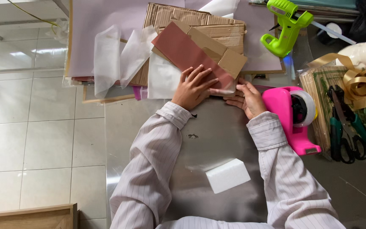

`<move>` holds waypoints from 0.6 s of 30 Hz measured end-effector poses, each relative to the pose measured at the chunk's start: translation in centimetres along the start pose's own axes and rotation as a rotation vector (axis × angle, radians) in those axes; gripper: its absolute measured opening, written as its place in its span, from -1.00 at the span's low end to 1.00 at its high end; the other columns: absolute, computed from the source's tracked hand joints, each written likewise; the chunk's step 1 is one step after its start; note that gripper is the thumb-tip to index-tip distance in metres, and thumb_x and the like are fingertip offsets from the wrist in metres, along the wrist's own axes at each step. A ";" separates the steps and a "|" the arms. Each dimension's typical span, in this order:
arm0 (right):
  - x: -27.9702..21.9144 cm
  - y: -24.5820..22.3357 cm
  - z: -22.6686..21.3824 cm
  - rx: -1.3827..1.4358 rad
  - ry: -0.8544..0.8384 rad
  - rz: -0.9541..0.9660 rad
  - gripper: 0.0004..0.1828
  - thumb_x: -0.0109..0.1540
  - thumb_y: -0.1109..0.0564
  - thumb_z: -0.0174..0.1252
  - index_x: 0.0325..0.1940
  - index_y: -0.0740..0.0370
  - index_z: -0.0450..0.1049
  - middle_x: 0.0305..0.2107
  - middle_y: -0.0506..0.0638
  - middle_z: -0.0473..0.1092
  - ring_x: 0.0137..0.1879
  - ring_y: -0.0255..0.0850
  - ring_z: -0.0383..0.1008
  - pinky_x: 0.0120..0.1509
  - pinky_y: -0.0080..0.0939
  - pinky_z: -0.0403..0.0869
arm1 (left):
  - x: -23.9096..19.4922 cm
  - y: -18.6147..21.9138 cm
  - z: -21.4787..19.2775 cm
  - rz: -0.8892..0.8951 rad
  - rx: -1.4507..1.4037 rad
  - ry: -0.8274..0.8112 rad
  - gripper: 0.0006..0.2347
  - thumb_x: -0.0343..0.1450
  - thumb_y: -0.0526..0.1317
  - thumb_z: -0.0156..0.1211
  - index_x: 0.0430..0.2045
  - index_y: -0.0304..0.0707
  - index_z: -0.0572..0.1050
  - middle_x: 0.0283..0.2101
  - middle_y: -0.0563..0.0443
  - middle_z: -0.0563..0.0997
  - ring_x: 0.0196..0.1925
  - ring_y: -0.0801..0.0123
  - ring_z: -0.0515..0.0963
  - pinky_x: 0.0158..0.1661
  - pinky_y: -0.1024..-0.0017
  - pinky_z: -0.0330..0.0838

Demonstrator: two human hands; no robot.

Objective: The person uses a utility knife to cut a piece of cardboard, then uses scissors to trim a white foam block and fit it inside the cardboard. They continue to cut and shape the cardboard into a small box-like structure.

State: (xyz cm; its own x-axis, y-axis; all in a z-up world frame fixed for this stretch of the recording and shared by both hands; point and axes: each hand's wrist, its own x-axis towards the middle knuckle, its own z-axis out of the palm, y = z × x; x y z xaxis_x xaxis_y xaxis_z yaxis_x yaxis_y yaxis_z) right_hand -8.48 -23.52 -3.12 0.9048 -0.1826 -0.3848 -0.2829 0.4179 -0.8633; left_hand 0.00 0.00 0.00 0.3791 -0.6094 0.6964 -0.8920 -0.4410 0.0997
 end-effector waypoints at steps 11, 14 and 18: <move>0.0 0.9 0.3 -0.132 0.070 -0.075 -0.38 0.28 0.08 0.32 0.39 0.22 0.30 -0.16 0.27 0.48 -0.25 0.22 0.67 -0.20 0.08 0.74 | -0.5 -1.4 2.3 -0.357 -0.343 0.453 -0.77 0.65 -0.22 -0.02 -0.12 -0.40 0.58 -0.11 -0.20 0.70 0.06 -0.02 0.69 0.27 0.06 0.39; 0.4 1.4 0.5 -0.210 0.093 -0.137 -0.30 0.24 0.07 0.42 0.34 0.35 0.26 -0.19 0.21 0.42 -0.40 0.15 0.64 -0.40 0.00 0.70 | -0.9 -1.4 2.0 -0.316 -0.318 0.395 -0.79 0.61 -0.24 0.03 -0.09 -0.39 0.59 -0.06 -0.20 0.70 0.10 -0.02 0.68 0.31 0.02 0.34; 1.7 2.2 1.0 -0.296 0.130 -0.251 -0.35 0.25 0.09 0.44 0.26 0.38 0.25 -0.33 0.23 0.43 -0.61 0.04 0.53 -0.68 -0.04 0.58 | -1.4 -1.2 1.4 -0.140 -0.151 0.011 -0.16 0.14 0.38 0.42 0.33 0.09 0.43 0.35 0.05 0.51 0.46 0.23 0.42 0.48 0.08 0.07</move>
State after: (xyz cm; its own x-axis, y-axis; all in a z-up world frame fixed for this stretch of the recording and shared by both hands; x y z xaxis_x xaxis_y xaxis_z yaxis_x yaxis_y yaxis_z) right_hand -7.29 -21.99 -5.37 0.9149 -0.3653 -0.1717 -0.1550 0.0749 -0.9851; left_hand 0.92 0.45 -2.09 0.5004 -0.5415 0.6755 -0.8576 -0.4168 0.3012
